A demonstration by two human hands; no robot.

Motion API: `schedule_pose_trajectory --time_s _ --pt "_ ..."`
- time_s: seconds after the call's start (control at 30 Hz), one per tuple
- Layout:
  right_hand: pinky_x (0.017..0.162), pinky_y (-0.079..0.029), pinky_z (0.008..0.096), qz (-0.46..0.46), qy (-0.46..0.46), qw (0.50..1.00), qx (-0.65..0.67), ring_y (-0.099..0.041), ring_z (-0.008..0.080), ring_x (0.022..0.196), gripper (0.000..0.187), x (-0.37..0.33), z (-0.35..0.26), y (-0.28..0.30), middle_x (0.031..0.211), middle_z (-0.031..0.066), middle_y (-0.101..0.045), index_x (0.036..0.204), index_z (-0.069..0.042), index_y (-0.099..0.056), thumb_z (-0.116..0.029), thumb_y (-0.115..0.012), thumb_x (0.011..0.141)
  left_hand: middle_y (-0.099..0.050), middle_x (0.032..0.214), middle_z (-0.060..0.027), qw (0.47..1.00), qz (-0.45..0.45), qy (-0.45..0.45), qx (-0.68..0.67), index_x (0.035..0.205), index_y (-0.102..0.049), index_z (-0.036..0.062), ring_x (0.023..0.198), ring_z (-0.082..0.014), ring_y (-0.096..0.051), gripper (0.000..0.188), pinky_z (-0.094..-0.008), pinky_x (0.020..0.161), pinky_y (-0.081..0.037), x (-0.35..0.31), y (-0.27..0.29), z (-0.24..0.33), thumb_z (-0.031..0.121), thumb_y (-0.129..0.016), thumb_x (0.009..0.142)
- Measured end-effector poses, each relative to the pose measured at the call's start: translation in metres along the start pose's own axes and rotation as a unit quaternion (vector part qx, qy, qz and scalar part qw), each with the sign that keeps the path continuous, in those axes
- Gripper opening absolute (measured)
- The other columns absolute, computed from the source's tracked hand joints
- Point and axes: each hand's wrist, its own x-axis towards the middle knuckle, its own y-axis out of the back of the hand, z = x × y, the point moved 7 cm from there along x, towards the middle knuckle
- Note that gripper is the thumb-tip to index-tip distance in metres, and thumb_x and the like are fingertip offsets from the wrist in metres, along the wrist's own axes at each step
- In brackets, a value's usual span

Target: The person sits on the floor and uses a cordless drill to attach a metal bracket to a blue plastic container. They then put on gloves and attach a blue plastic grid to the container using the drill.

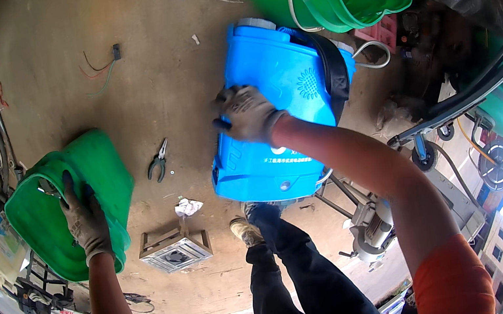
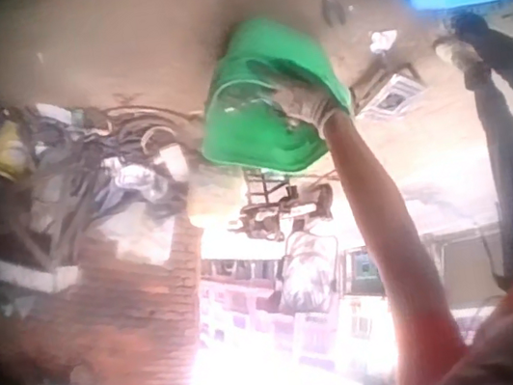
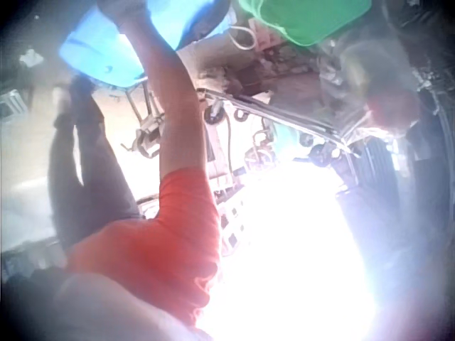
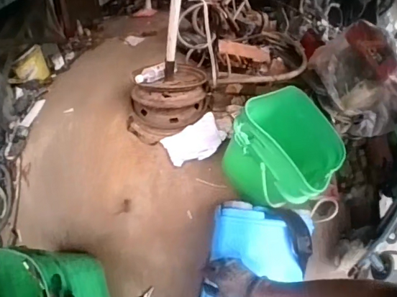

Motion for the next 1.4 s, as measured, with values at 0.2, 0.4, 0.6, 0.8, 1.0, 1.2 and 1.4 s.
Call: schedule_pose_trajectory --time_s 0.2,0.4,0.6,0.8,1.0,1.2,1.4 --pt "0.100 -0.042 0.0540 -0.325 0.040 0.910 -0.254 -0.058 0.0313 0.123 0.040 0.045 -0.060 -0.192 0.134 0.0084 -0.063 0.125 -0.014 -0.068 -0.029 -0.064 0.088 -0.050 0.135 -0.0271 0.999 -0.019 0.025 -0.018 0.150 -0.042 0.0214 0.125 -0.0463 -0.051 0.054 -0.0512 0.097 -0.046 0.003 -0.007 -0.008 0.023 -0.058 0.099" --pt "0.106 -0.037 0.0604 -0.292 0.009 0.895 -0.336 -0.050 0.0313 0.134 0.047 0.045 -0.025 -0.318 0.145 0.0036 -0.056 0.133 -0.016 -0.065 -0.030 -0.066 0.088 -0.053 0.126 -0.0263 0.999 0.027 -0.028 -0.022 0.149 -0.044 0.0269 0.110 -0.0467 -0.060 0.052 -0.0521 0.084 -0.052 0.002 -0.006 -0.004 0.028 -0.059 0.099" --pt "0.105 -0.041 0.0549 -0.330 0.057 0.890 -0.310 -0.053 0.0291 0.131 0.042 0.038 -0.025 -0.305 0.142 0.0065 -0.058 0.129 -0.017 -0.068 -0.030 -0.064 0.089 -0.053 0.129 -0.0259 1.000 0.003 -0.002 -0.030 0.149 -0.043 0.0175 0.118 -0.0445 -0.055 0.051 -0.0500 0.095 -0.047 0.004 -0.002 0.004 0.024 -0.057 0.101" --pt "0.089 -0.050 0.0461 -0.144 -0.078 0.984 -0.071 -0.067 0.0310 0.105 0.028 0.043 -0.047 -0.211 0.109 0.0100 -0.071 0.102 -0.014 -0.075 -0.032 -0.064 0.084 -0.051 0.130 -0.0270 0.999 -0.003 -0.008 -0.036 0.149 -0.042 0.0161 0.118 -0.0453 -0.055 0.051 -0.0496 0.094 -0.049 0.004 -0.004 0.003 0.024 -0.058 0.100" --pt "0.084 -0.053 0.0421 0.059 -0.210 0.931 0.292 -0.069 0.0323 0.094 0.029 -0.035 -0.084 -0.072 0.100 0.0163 -0.072 0.096 -0.006 -0.075 -0.030 -0.062 0.083 -0.039 0.145 -0.0305 0.993 0.058 -0.102 -0.010 0.149 -0.042 0.0139 0.122 -0.0480 -0.052 0.053 -0.0493 0.098 -0.047 0.003 0.003 0.009 0.025 -0.058 0.099" --pt "0.062 -0.051 0.0257 0.191 -0.372 0.573 0.705 -0.063 0.0082 0.069 0.018 -0.202 -0.115 -0.083 0.078 0.0037 -0.071 0.094 0.000 -0.074 -0.014 -0.075 0.082 -0.030 0.152 -0.0269 0.954 0.069 -0.212 0.201 0.143 -0.049 0.0099 0.135 -0.0450 -0.040 0.057 -0.0486 0.106 -0.041 -0.083 0.016 0.082 0.026 -0.069 0.092" --pt "0.066 -0.052 0.0249 0.140 -0.326 0.464 0.812 -0.063 0.0088 0.075 0.018 -0.316 -0.186 -0.157 0.083 0.0035 -0.070 0.096 0.001 -0.073 -0.011 -0.072 0.082 -0.071 0.092 -0.0096 0.812 -0.501 -0.250 -0.167 0.118 -0.067 0.0032 0.082 -0.0188 -0.070 0.041 -0.0322 0.077 -0.054 -0.287 -0.077 0.136 0.020 -0.080 0.082"
